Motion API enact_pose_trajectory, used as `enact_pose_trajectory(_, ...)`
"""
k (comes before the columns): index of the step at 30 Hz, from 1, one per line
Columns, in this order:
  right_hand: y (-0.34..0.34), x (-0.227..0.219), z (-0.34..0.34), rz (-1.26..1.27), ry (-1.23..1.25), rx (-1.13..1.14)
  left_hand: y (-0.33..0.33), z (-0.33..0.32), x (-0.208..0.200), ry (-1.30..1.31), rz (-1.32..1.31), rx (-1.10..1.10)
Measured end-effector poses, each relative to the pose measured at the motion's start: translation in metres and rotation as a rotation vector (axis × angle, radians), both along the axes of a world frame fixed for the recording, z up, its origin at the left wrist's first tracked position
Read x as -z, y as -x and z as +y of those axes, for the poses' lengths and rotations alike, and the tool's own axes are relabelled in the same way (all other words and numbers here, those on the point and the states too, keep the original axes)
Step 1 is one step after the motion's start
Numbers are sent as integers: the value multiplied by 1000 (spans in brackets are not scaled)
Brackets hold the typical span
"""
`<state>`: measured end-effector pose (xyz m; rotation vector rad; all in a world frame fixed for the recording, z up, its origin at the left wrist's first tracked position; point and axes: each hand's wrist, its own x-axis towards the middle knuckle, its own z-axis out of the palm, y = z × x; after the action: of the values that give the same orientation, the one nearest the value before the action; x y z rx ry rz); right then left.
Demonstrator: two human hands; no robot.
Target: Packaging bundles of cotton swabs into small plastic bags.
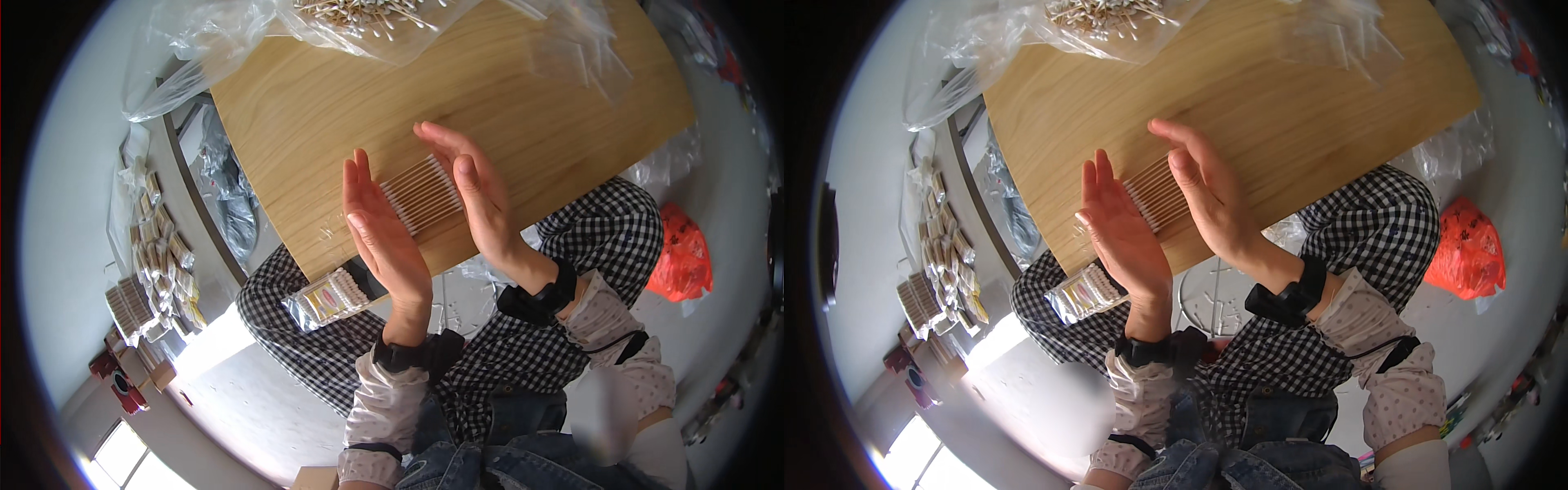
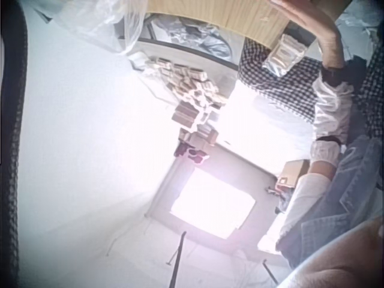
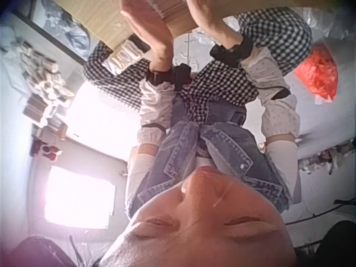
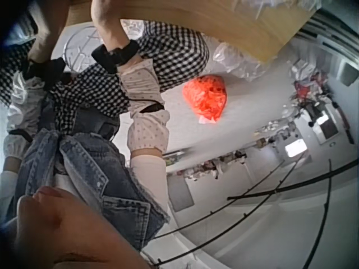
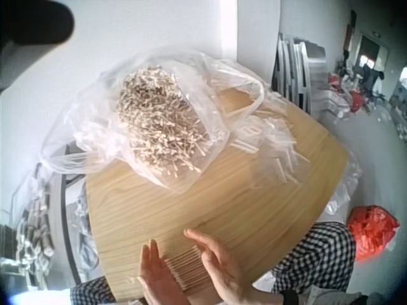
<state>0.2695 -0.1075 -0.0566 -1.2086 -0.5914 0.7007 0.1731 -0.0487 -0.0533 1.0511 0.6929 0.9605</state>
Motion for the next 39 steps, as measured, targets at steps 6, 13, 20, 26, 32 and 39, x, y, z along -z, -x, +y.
enact_pose_trajectory(6,-23,-2,-6,-62,21,61,28,16,-6,-271,220,-117)
enact_pose_trajectory(13,-43,-9,-14,-66,63,171,46,4,-21,-857,835,190)
enact_pose_trajectory(20,-46,4,-24,-248,19,105,11,-7,-6,-1238,1392,394)
enact_pose_trajectory(26,-45,6,-33,-728,189,34,13,-5,1,-1235,1354,403)
enact_pose_trajectory(32,-47,8,-33,-923,187,-83,14,-4,4,-1224,1326,393)
enact_pose_trajectory(39,-51,-1,-34,-997,242,-161,13,-5,5,-1212,1317,389)
